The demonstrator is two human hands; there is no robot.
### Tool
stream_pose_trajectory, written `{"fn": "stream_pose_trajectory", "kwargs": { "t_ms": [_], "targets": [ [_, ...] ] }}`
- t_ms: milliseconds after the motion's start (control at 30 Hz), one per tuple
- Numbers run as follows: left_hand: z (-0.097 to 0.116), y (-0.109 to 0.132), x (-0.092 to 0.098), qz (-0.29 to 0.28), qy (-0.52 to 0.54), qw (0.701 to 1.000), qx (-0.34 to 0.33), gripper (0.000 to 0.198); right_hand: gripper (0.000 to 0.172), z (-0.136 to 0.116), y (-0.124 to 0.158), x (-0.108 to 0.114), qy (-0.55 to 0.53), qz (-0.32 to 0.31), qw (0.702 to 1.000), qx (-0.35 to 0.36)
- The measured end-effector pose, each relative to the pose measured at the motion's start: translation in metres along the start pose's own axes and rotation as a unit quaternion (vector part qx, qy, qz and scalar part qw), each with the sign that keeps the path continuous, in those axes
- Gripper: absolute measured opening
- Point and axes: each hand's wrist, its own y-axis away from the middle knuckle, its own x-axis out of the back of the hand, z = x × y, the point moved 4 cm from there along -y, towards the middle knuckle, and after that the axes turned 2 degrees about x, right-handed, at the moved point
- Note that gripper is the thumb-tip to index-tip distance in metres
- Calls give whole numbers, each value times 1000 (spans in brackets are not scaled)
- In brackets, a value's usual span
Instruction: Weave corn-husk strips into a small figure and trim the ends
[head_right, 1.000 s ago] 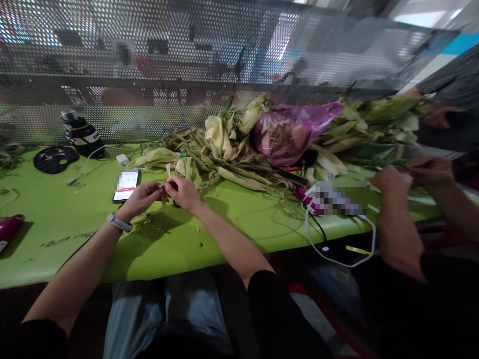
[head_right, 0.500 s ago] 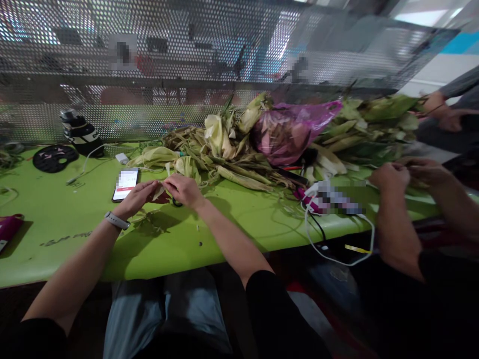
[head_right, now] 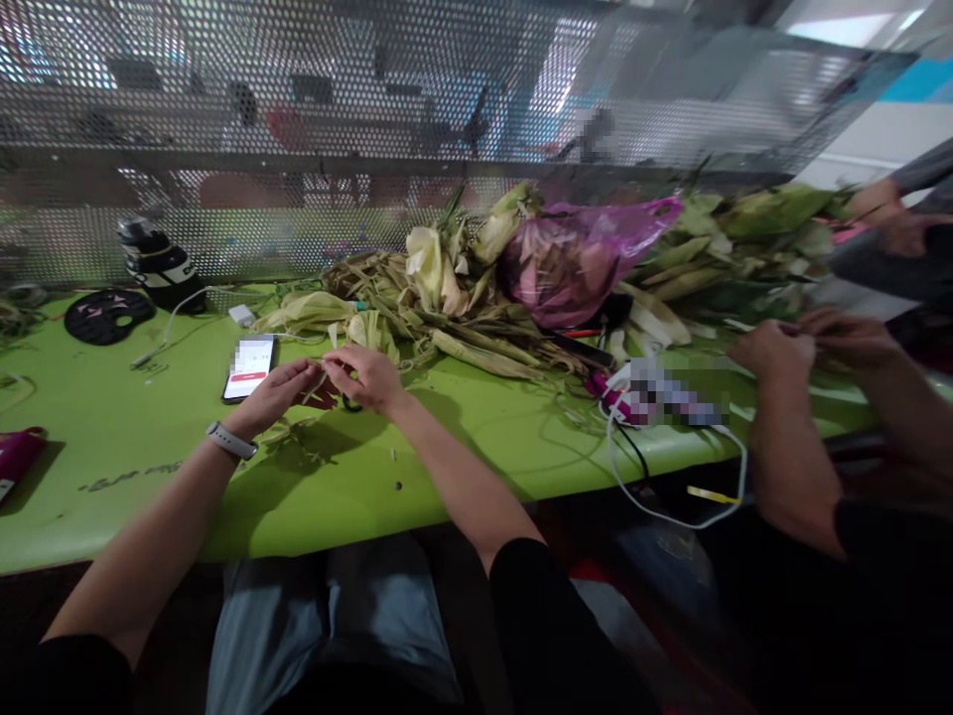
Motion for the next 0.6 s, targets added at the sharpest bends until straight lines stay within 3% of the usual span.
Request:
{"fn": "stream_pose_trajectory", "kwargs": {
  "t_ms": [267,600],
  "targets": [
    [-7,-5,8,40,-40,998,-1,38,31,8,2,-11,61,-19,997,39],
    [-5,-2,8,15,17,1000,3,34,28,9,2,-8,6,-26,999,21]
  ]
}}
